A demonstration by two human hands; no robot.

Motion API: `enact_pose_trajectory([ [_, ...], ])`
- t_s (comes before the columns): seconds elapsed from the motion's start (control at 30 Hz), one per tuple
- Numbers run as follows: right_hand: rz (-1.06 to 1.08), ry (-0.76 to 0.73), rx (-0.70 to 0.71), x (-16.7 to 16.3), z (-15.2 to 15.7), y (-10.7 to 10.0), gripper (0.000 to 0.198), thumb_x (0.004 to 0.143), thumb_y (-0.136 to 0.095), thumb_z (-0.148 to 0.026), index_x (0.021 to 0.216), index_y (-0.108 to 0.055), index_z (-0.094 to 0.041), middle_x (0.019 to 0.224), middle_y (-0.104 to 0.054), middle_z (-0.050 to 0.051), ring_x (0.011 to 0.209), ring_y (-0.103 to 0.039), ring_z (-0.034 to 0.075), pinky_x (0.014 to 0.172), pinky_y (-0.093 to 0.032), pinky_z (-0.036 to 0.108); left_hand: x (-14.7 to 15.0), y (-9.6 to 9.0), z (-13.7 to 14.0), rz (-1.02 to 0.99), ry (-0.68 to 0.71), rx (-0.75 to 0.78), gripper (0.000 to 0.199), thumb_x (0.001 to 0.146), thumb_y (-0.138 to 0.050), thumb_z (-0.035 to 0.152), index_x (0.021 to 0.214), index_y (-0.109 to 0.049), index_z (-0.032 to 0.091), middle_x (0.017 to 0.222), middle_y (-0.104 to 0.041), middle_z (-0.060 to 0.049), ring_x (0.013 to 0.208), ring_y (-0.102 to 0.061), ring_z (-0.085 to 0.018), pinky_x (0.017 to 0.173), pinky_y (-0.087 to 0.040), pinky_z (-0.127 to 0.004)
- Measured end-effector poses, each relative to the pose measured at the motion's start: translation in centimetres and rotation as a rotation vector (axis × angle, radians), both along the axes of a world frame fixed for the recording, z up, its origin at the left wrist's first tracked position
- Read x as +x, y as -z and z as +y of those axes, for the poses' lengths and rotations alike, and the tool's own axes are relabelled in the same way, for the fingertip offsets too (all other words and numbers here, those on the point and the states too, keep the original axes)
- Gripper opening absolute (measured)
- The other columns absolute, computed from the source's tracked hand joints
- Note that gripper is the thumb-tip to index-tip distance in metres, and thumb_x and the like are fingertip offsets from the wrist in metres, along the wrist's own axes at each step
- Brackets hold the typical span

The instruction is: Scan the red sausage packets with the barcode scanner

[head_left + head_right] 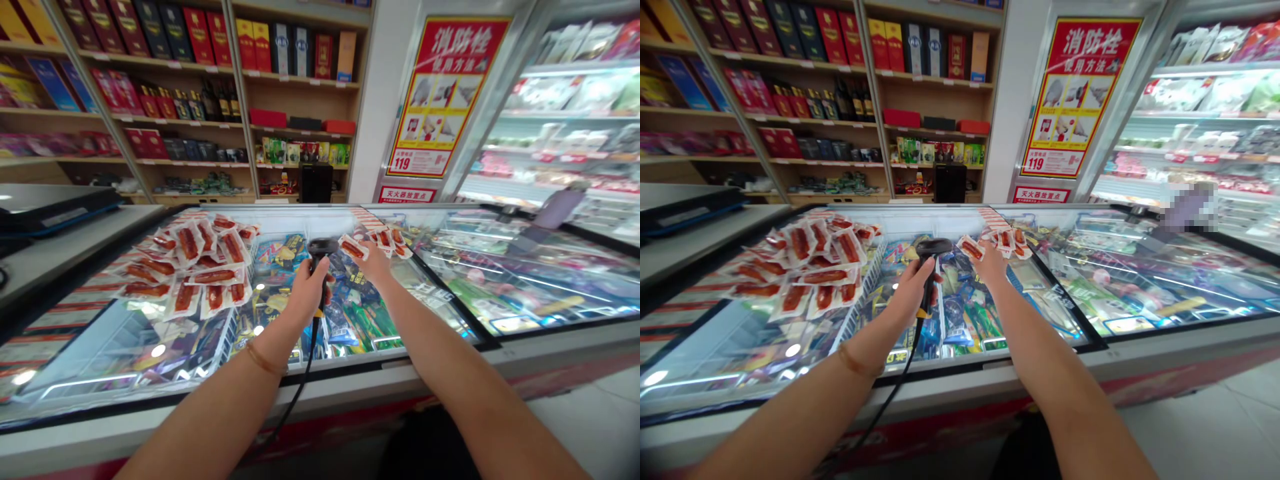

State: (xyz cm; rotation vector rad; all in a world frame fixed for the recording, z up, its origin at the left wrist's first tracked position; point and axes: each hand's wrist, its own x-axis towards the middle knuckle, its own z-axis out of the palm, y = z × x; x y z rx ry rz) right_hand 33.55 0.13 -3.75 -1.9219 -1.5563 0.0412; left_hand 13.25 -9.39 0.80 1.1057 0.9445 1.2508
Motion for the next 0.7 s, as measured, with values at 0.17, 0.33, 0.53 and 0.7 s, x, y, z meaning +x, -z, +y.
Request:
enact_pose_trajectory([
  [0.17,0.128,-0.137,0.231,0.4,0.3,-0.2,0.034,0.082,-0.057,-0.019,0.115,-0.064,-0.019,0.115,-0.069,0.009,0.107,-0.063,0.024,0.098,-0.047,0.039,-0.1,-0.2,-0.3,0.007,0.016,0.033,0.048,0.076,-0.066,0.063,0.089,-0.043,0.023,0.065,-0.059,0.006,0.037,-0.049,-0.008,0.034,-0.037,-0.021],
  [0.33,0.308,-0.175,0.387,0.6,0.4,-1.2,0.034,0.081,-0.053,-0.024,0.113,-0.064,-0.017,0.117,-0.068,0.012,0.107,-0.063,0.025,0.098,-0.049,0.04,-0.4,-0.4,-0.7,0.07,0.038,0.137,0.043,0.078,-0.066,0.058,0.091,-0.046,0.023,0.068,-0.061,0.005,0.036,-0.049,-0.007,0.035,-0.036,-0.021],
  [0.53,0.497,-0.256,0.563,0.8,0.1,-2.1,0.042,0.084,-0.049,-0.028,0.124,-0.056,-0.019,0.12,-0.066,0.011,0.11,-0.065,0.025,0.095,-0.053,0.044,-0.4,-0.2,-1.2,0.126,0.111,0.213,0.041,0.08,-0.064,0.057,0.092,-0.046,0.022,0.068,-0.06,0.004,0.037,-0.047,-0.008,0.036,-0.036,-0.022],
  [0.7,0.425,-0.208,0.558,0.9,-0.2,-2.4,0.044,0.088,-0.046,-0.029,0.131,-0.051,-0.02,0.121,-0.066,0.011,0.114,-0.063,0.026,0.095,-0.053,0.046,-0.5,0.1,-1.4,0.154,0.118,0.264,0.038,0.083,-0.06,0.055,0.092,-0.047,0.021,0.07,-0.06,0.004,0.038,-0.048,-0.007,0.037,-0.036,-0.022],
])
